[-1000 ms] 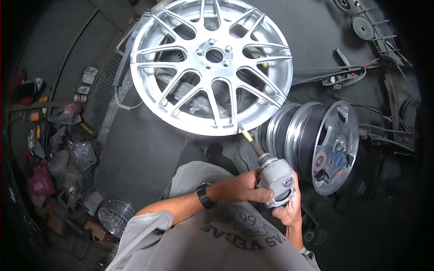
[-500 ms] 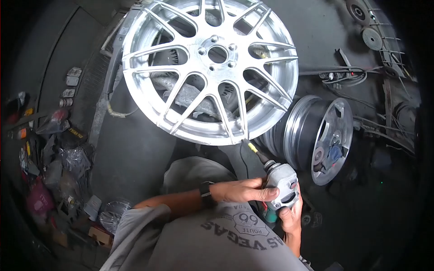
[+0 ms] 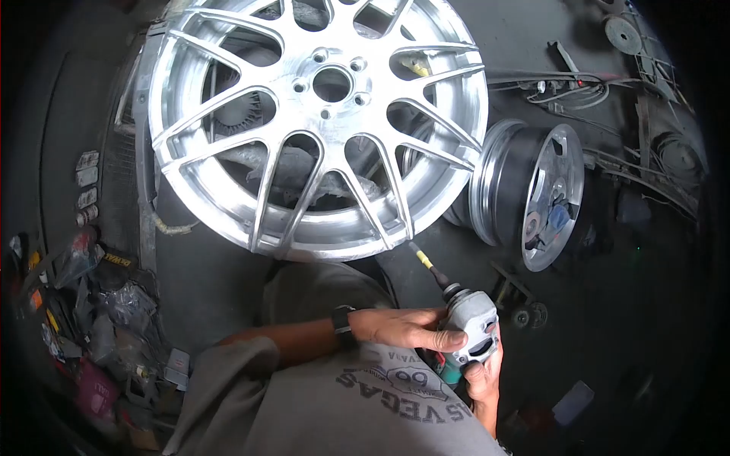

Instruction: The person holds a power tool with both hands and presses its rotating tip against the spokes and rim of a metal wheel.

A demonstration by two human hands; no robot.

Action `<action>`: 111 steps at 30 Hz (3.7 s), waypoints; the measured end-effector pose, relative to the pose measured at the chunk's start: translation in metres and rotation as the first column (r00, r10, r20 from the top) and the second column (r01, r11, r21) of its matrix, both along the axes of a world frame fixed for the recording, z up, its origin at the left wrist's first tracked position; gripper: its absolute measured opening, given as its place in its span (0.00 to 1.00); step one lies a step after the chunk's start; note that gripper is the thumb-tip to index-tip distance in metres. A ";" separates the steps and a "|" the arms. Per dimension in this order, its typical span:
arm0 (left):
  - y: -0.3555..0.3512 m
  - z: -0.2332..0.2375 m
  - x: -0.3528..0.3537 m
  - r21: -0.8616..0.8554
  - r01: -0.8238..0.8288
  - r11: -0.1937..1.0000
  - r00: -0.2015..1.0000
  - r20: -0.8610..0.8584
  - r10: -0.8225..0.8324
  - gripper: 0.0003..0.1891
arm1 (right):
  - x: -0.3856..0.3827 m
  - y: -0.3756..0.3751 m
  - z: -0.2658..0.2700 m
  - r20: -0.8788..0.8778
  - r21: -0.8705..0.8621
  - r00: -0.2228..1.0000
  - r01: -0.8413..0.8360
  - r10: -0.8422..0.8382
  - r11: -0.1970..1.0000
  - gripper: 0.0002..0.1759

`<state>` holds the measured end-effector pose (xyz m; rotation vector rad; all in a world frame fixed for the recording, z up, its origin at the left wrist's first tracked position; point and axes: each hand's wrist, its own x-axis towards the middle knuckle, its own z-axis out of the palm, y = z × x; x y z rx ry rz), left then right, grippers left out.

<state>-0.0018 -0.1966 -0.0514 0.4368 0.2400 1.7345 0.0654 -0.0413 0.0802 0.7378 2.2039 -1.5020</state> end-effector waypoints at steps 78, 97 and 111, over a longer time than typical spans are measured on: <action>-0.006 -0.043 -0.025 0.075 -0.196 0.978 0.927 0.339 0.160 0.37 | -0.085 -0.026 -0.019 0.237 0.048 0.965 -0.125 0.110 0.991 0.59; 0.011 -0.014 0.007 0.026 -0.028 0.999 0.971 0.238 0.021 0.37 | 0.036 0.005 -0.022 0.084 0.064 0.979 0.178 -0.183 0.982 0.63; 0.022 -0.033 0.033 -0.059 -0.164 0.985 0.979 -0.128 0.156 0.31 | 0.076 0.024 -0.063 -0.028 -0.041 0.970 0.242 -0.243 0.969 0.66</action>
